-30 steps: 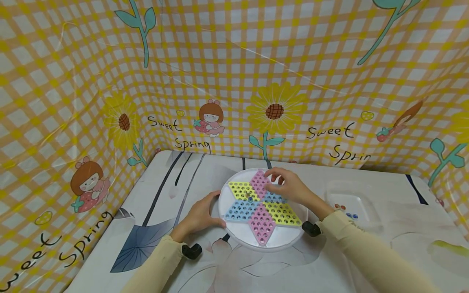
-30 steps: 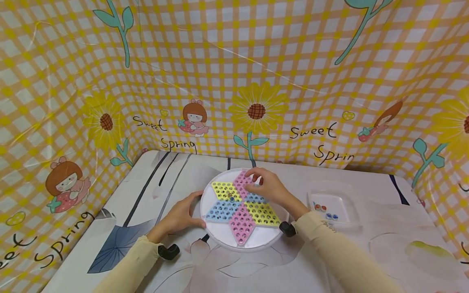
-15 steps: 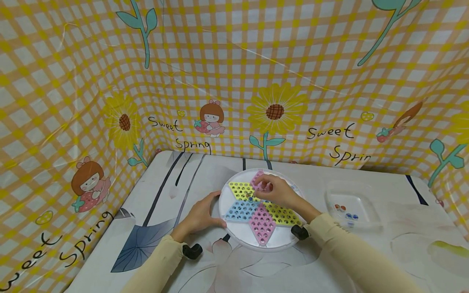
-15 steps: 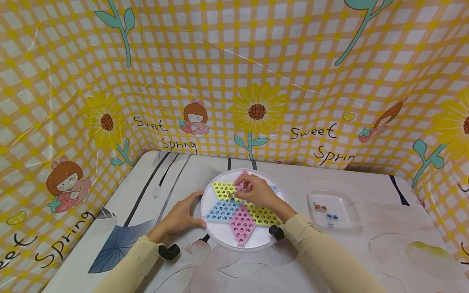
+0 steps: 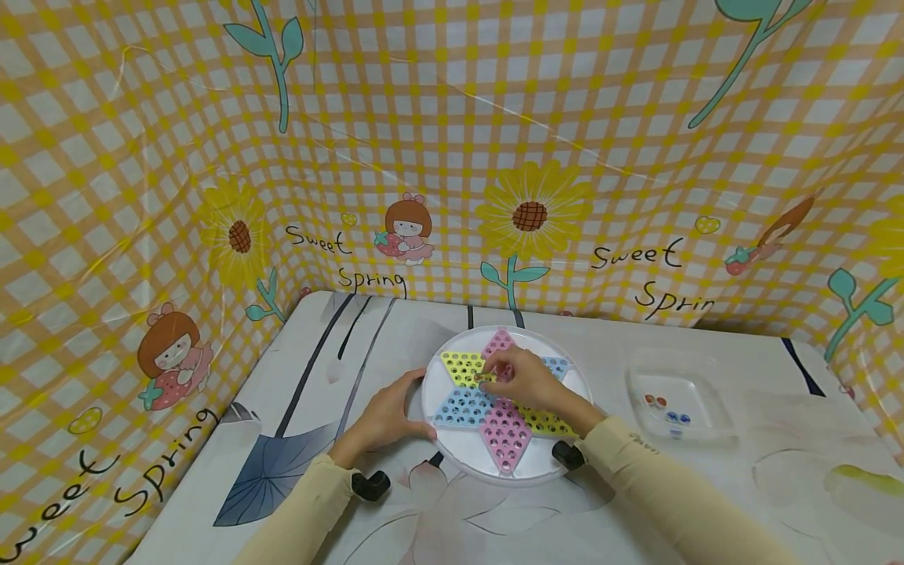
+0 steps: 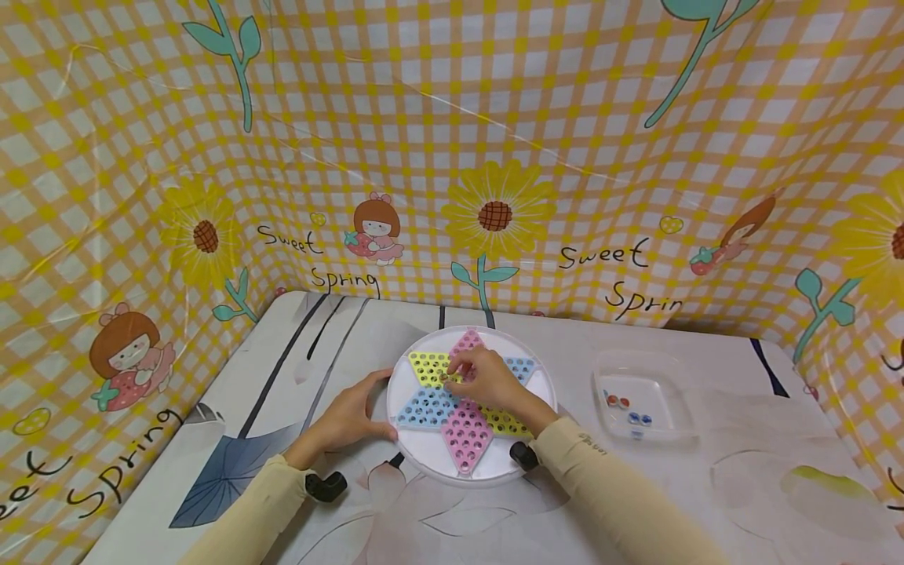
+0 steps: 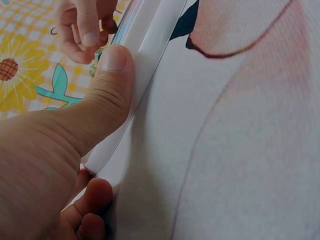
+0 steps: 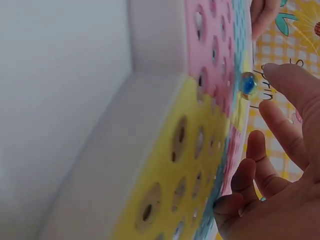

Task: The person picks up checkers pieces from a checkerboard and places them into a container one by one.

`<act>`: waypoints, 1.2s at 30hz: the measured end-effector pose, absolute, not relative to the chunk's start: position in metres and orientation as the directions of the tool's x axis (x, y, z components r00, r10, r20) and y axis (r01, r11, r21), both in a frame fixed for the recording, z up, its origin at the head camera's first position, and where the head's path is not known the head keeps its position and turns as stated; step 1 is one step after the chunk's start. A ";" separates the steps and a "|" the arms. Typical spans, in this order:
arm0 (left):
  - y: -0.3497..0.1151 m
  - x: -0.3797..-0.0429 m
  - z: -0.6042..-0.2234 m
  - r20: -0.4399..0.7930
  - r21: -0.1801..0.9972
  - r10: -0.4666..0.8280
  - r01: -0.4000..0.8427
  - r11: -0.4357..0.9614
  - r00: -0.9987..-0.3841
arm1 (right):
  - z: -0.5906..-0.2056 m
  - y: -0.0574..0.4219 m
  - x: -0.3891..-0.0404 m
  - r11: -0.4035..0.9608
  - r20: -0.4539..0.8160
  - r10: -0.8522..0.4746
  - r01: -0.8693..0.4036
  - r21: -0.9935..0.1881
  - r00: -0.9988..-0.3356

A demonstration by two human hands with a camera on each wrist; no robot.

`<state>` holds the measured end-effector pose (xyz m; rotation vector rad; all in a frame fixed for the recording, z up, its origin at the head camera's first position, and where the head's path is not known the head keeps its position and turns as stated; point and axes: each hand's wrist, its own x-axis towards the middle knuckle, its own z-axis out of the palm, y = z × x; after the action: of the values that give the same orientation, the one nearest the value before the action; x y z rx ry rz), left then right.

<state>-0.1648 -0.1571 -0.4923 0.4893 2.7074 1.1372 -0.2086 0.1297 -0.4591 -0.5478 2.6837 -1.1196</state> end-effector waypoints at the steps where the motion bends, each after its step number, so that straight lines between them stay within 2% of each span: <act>1: -0.157 -0.165 -0.492 -0.025 0.717 0.358 0.233 0.657 -0.933 | -0.460 0.129 -0.208 0.651 -0.028 -0.400 -0.262 -0.712 -0.916; 17: -0.157 -0.163 -0.493 -0.017 0.723 0.364 0.239 0.648 -0.931 | -0.464 0.123 -0.203 0.725 -0.020 -0.377 -0.281 -0.629 -0.926; 36: -0.156 -0.163 -0.491 -0.015 0.715 0.365 0.245 0.655 -0.931 | -0.464 0.123 -0.203 0.715 -0.001 -0.389 -0.301 -0.631 -0.921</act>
<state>-0.1626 -0.1562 -0.4914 0.5037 2.7129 1.1366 -0.2029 0.1230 -0.4640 -0.5628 2.7840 -0.9885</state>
